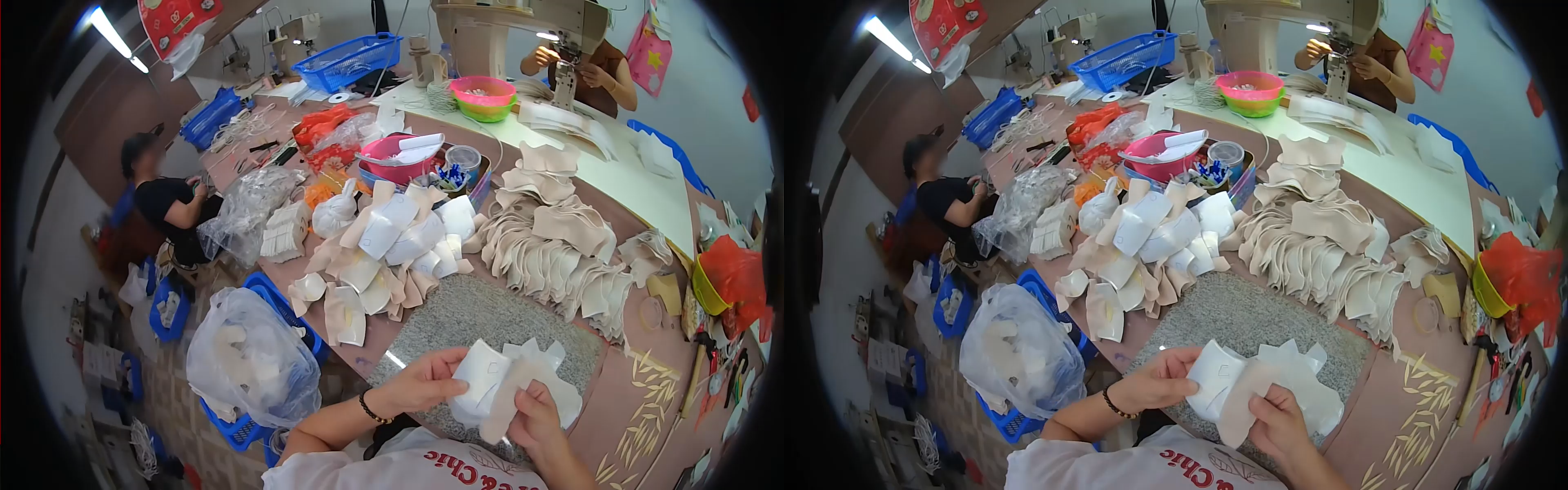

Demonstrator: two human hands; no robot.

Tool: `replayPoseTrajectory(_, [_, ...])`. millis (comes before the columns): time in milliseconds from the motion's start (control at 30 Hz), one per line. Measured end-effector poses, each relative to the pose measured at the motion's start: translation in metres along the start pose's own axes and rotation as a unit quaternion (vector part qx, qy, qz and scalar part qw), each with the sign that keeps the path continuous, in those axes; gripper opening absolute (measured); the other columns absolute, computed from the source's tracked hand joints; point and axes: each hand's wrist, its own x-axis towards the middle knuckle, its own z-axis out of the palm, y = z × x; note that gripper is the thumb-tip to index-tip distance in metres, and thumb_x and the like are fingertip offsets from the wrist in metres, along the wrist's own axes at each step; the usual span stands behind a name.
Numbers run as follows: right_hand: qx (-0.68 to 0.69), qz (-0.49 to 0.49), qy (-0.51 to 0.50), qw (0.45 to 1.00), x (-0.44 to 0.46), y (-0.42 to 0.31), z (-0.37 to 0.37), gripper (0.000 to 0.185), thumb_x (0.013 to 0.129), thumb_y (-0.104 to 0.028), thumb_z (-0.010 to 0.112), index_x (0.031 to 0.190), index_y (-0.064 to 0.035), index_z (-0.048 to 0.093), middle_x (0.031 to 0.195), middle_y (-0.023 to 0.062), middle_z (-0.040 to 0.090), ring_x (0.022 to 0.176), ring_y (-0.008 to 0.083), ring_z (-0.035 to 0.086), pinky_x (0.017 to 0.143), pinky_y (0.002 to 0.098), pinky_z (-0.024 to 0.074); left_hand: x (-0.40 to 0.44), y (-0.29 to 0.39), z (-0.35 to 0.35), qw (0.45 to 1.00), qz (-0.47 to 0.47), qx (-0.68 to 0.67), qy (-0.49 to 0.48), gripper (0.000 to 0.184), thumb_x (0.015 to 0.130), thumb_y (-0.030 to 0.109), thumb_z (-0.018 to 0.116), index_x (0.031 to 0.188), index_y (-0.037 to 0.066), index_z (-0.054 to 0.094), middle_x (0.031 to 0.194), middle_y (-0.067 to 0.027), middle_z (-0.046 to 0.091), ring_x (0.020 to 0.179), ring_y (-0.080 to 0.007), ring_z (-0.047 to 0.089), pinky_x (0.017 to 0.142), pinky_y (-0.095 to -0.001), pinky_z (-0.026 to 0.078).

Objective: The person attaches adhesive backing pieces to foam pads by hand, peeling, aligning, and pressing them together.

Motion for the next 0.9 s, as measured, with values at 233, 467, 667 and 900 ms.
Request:
replayPoseTrajectory(233, [-0.345, -0.129, 0.045, 0.929, 0.04, -0.027, -0.01, 0.035, 0.091, -0.01, 0.05, 0.124, -0.0008, 0.046, 0.108, 0.0112, 0.06, 0.093, 0.0156, 0.059, 0.08, 0.0262, 0.0454, -0.013, 0.059, 0.005, 0.79, 0.214, 0.545, 0.183, 0.034, 0.086, 0.006, 0.058, 0.118, -0.002, 0.049, 0.104, -0.008, 0.057, 0.092, -0.0099, 0.053, 0.079, -0.0253, 0.043])
replayPoseTrajectory(467, [-0.662, -0.288, 0.071, 0.688, 0.072, -0.082, -0.026, 0.019, 0.082, -0.004, 0.059, 0.1, -0.0004, 0.055, 0.099, 0.0118, 0.057, 0.086, 0.0228, 0.058, 0.079, 0.0306, 0.0454, 0.042, 0.204, -0.099, 0.323, 0.363, 0.812, 0.325, 0.021, 0.086, 0.009, 0.052, 0.104, -0.003, 0.055, 0.088, -0.0174, 0.056, 0.081, -0.0329, 0.055, 0.074, -0.0379, 0.043])
replayPoseTrajectory(667, [-0.773, -0.488, 0.163, 0.372, 0.114, -0.153, -0.054, 0.023, 0.072, -0.004, 0.063, 0.094, -0.0006, 0.058, 0.104, 0.0156, 0.054, 0.098, 0.0341, 0.049, 0.084, 0.0414, 0.0407, 0.066, 0.197, -0.081, 0.314, 0.362, 0.805, 0.35, 0.021, 0.086, 0.012, 0.053, 0.1, -0.003, 0.057, 0.097, -0.0176, 0.055, 0.091, -0.0336, 0.053, 0.08, -0.0382, 0.043])
replayPoseTrajectory(900, [-0.783, -0.43, 0.202, 0.402, 0.181, -0.21, -0.07, 0.015, 0.075, -0.015, 0.06, 0.084, -0.0049, 0.064, 0.094, 0.0123, 0.061, 0.088, 0.0317, 0.054, 0.077, 0.0382, 0.0443, 0.169, 0.057, -0.019, 0.569, 0.323, 0.756, 0.009, 0.022, 0.077, 0.006, 0.061, 0.097, -0.001, 0.057, 0.102, -0.0158, 0.054, 0.093, -0.0319, 0.054, 0.08, -0.0366, 0.045])
